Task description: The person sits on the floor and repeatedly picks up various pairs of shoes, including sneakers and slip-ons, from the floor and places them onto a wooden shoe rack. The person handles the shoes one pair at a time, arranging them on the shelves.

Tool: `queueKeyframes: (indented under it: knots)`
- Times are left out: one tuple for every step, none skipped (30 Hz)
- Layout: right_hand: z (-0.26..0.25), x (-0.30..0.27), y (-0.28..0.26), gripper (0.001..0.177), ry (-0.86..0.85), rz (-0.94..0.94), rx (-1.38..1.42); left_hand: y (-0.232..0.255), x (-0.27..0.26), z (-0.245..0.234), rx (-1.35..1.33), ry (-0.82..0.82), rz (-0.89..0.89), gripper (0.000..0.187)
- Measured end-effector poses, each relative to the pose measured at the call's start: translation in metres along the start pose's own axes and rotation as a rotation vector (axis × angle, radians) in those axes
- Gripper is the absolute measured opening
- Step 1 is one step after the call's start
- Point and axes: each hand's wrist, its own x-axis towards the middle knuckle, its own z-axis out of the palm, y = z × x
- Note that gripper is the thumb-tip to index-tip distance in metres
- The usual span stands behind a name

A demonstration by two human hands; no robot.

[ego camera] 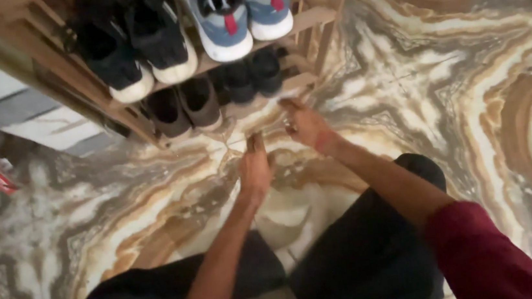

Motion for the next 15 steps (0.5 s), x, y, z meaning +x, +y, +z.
queueKeyframes:
  knots:
    - [0.003, 0.018, 0.007, 0.074, 0.047, -0.043, 0.008, 0.002, 0.026, -0.010, 0.058, -0.008, -0.049, 0.084]
    - [0.006, 0.034, 0.016, 0.080, 0.092, -0.084, 0.015, 0.003, 0.049, -0.018, 0.060, 0.010, -0.036, 0.085]
    - [0.010, 0.049, 0.023, 0.086, 0.137, -0.125, 0.021, 0.003, 0.067, -0.024, 0.063, 0.028, -0.023, 0.086]
    - [0.016, 0.063, 0.029, 0.088, 0.137, -0.137, -0.037, 0.003, 0.082, -0.027, 0.099, 0.012, -0.009, 0.089]
    - [0.023, 0.076, 0.033, 0.090, 0.138, -0.148, -0.096, 0.001, 0.095, -0.029, 0.135, -0.003, 0.004, 0.092]
    - [0.029, 0.083, 0.038, 0.093, 0.133, -0.155, -0.157, 0.000, 0.105, -0.027, 0.165, -0.023, 0.017, 0.095]
    - [0.034, 0.087, 0.040, 0.092, 0.090, -0.095, -0.152, -0.002, 0.113, -0.025, 0.183, -0.037, 0.001, 0.097]
    - [0.038, 0.090, 0.042, 0.092, 0.043, -0.035, -0.150, -0.004, 0.120, -0.022, 0.198, -0.050, -0.016, 0.099]
    - [0.041, 0.093, 0.042, 0.092, -0.004, 0.025, -0.146, -0.006, 0.126, -0.020, 0.212, -0.064, -0.034, 0.101]
    - [0.043, 0.094, 0.042, 0.089, 0.028, 0.012, -0.161, -0.007, 0.129, -0.018, 0.214, -0.058, -0.037, 0.099]
    - [0.043, 0.094, 0.042, 0.087, 0.059, 0.000, -0.175, -0.009, 0.132, -0.016, 0.217, -0.052, -0.039, 0.097]
    - [0.044, 0.092, 0.041, 0.084, 0.087, -0.013, -0.189, -0.009, 0.133, -0.013, 0.218, -0.047, -0.044, 0.094]
    - [0.045, 0.089, 0.039, 0.076, 0.050, 0.038, -0.204, -0.009, 0.135, -0.009, 0.219, -0.071, -0.090, 0.088]
    - [0.047, 0.086, 0.037, 0.068, 0.015, 0.087, -0.219, -0.010, 0.138, -0.006, 0.222, -0.093, -0.136, 0.082]
    - [0.049, 0.081, 0.036, 0.060, -0.021, 0.136, -0.233, -0.013, 0.139, -0.002, 0.226, -0.114, -0.182, 0.077]
